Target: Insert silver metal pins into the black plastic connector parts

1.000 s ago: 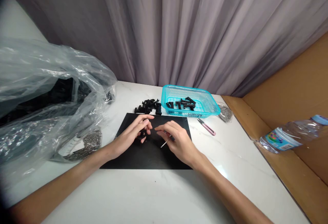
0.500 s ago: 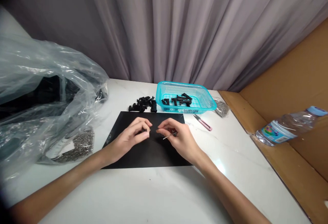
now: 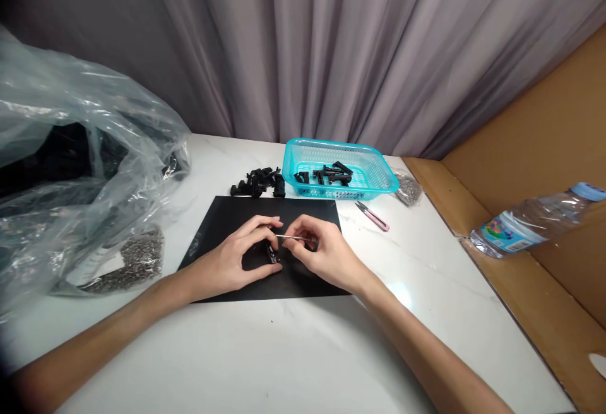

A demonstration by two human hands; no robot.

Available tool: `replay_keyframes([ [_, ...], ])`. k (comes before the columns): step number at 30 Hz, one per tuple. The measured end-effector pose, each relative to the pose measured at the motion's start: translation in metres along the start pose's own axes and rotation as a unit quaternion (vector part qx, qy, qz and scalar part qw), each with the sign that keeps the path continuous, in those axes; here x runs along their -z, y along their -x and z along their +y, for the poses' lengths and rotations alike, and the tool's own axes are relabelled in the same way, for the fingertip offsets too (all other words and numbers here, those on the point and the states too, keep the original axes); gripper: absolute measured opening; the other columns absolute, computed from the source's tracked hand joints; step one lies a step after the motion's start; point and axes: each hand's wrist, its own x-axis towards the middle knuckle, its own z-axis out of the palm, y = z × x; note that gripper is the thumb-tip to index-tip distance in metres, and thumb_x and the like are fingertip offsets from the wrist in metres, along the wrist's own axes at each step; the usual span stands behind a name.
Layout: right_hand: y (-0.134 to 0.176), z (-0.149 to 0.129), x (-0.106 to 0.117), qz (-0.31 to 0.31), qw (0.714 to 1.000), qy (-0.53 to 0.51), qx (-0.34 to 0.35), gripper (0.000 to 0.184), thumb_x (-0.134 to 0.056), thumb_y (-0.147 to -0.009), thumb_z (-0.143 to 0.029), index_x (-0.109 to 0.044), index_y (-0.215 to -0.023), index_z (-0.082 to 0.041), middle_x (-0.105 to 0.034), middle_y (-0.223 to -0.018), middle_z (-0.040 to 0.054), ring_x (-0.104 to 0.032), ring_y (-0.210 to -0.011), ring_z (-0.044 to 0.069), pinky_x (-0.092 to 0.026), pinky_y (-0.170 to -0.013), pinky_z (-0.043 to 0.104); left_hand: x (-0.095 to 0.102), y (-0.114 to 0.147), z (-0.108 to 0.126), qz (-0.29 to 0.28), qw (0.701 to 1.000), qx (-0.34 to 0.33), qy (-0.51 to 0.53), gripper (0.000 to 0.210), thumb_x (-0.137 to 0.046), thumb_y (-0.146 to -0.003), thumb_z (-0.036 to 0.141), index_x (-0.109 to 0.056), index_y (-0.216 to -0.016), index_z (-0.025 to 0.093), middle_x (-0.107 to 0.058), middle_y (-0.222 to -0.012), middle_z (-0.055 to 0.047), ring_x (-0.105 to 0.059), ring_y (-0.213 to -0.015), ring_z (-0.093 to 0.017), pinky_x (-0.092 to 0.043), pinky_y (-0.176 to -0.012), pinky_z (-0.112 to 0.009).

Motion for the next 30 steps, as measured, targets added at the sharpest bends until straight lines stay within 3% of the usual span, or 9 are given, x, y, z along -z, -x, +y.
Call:
replay_keyframes([
  [2, 0.001, 0.002, -0.003, 0.008, 1.000, 0.014, -0.004, 0.010, -0.064, -0.093, -0.027, -0.068, -0.089, -0.019, -0.066, -0.080, -0.0006, -0.053, -0.067, 0.012, -0.043, -0.062, 0.025, -0.001, 0.001, 0.000, -0.007, 1.000, -0.008, -0.022, 0.016, -0.068, -0.088, 0.030, -0.061, -0.102, 0.024, -0.052, -0.142, -0.011, -0.046, -0.145, -0.030, -0.046, -0.117, -0.049],
  [5, 0.001, 0.004, -0.006, 0.025, 0.998, 0.053, -0.005, 0.009, -0.066, -0.090, -0.026, -0.071, -0.088, -0.019, -0.065, -0.075, -0.0013, -0.047, -0.062, 0.011, -0.037, -0.057, 0.025, -0.004, 0.002, -0.001, 0.007, 0.999, -0.006, -0.041, 0.039, -0.069, -0.082, 0.026, -0.056, -0.119, 0.024, -0.048, -0.145, -0.013, -0.047, -0.144, -0.031, -0.046, -0.118, -0.049],
  [8, 0.001, 0.004, -0.007, 0.038, 0.998, 0.057, 0.008, 0.009, -0.066, -0.090, -0.025, -0.073, -0.091, -0.020, -0.072, -0.085, 0.0006, -0.055, -0.067, 0.012, -0.041, -0.061, 0.026, -0.006, 0.002, -0.003, 0.034, 0.998, 0.004, -0.049, 0.059, -0.073, -0.080, 0.034, -0.049, -0.133, 0.024, -0.042, -0.151, -0.015, -0.048, -0.143, -0.030, -0.045, -0.119, -0.048],
  [12, 0.001, 0.006, -0.005, 0.047, 0.998, 0.036, 0.010, 0.022, -0.067, -0.090, -0.024, -0.071, -0.111, -0.021, -0.077, -0.089, 0.0014, -0.067, -0.077, 0.016, -0.048, -0.067, 0.027, -0.005, 0.001, -0.005, 0.029, 0.999, 0.007, -0.033, 0.054, -0.076, -0.081, 0.044, -0.056, -0.127, 0.024, -0.056, -0.144, -0.012, -0.053, -0.139, -0.029, -0.046, -0.118, -0.047],
  [15, 0.001, 0.009, -0.004, 0.048, 0.995, 0.089, 0.016, 0.014, -0.068, -0.091, -0.024, -0.076, -0.102, -0.022, -0.078, -0.090, 0.0017, -0.064, -0.073, 0.015, -0.047, -0.063, 0.027, -0.005, 0.001, -0.007, 0.018, 0.999, 0.026, -0.029, 0.058, -0.078, -0.080, 0.050, -0.059, -0.129, 0.025, -0.064, -0.137, -0.009, -0.056, -0.137, -0.030, -0.047, -0.118, -0.047],
  [20, 0.002, 0.010, -0.003, 0.060, 0.988, 0.135, 0.048, 0.013, -0.067, -0.094, -0.024, -0.080, -0.094, -0.025, -0.078, -0.090, 0.0025, -0.062, -0.074, 0.018, -0.048, -0.063, 0.030, -0.005, 0.000, -0.010, 0.041, 0.998, 0.033, -0.019, 0.080, -0.081, -0.077, 0.052, -0.047, -0.145, 0.029, -0.053, -0.149, -0.009, -0.057, -0.135, -0.029, -0.051, -0.114, -0.045],
  [23, 0.001, 0.010, 0.000, 0.063, 0.985, 0.143, 0.071, 0.014, -0.067, -0.095, -0.023, -0.080, -0.095, -0.025, -0.079, -0.093, 0.0028, -0.064, -0.080, 0.019, -0.049, -0.064, 0.030, -0.001, -0.002, -0.007, 0.072, 0.993, 0.002, -0.098, 0.078, -0.082, -0.073, 0.057, -0.052, -0.138, 0.025, -0.050, -0.149, -0.011, -0.046, -0.142, -0.033, -0.043, -0.119, -0.051],
  [26, -0.001, 0.010, 0.002, 0.054, 0.982, 0.160, 0.086, 0.013, -0.067, -0.096, -0.022, -0.079, -0.095, -0.025, -0.079, -0.095, 0.0028, -0.065, -0.084, 0.019, -0.048, -0.065, 0.031, 0.003, -0.005, -0.005, 0.074, 0.979, 0.002, -0.189, 0.061, -0.077, -0.077, 0.061, -0.062, -0.122, 0.023, -0.061, -0.132, -0.010, -0.051, -0.130, -0.034, -0.044, -0.113, -0.053],
  [30, -0.001, 0.012, 0.003, 0.052, 0.982, 0.166, 0.068, 0.012, -0.068, -0.095, -0.024, -0.078, -0.103, -0.026, -0.079, -0.095, 0.0024, -0.064, -0.078, 0.019, -0.049, -0.065, 0.031, 0.002, -0.006, -0.004, 0.069, 0.970, 0.001, -0.234, 0.072, -0.071, -0.079, 0.070, -0.059, -0.133, 0.024, -0.063, -0.127, -0.009, -0.054, -0.121, -0.033, -0.043, -0.107, -0.050],
])
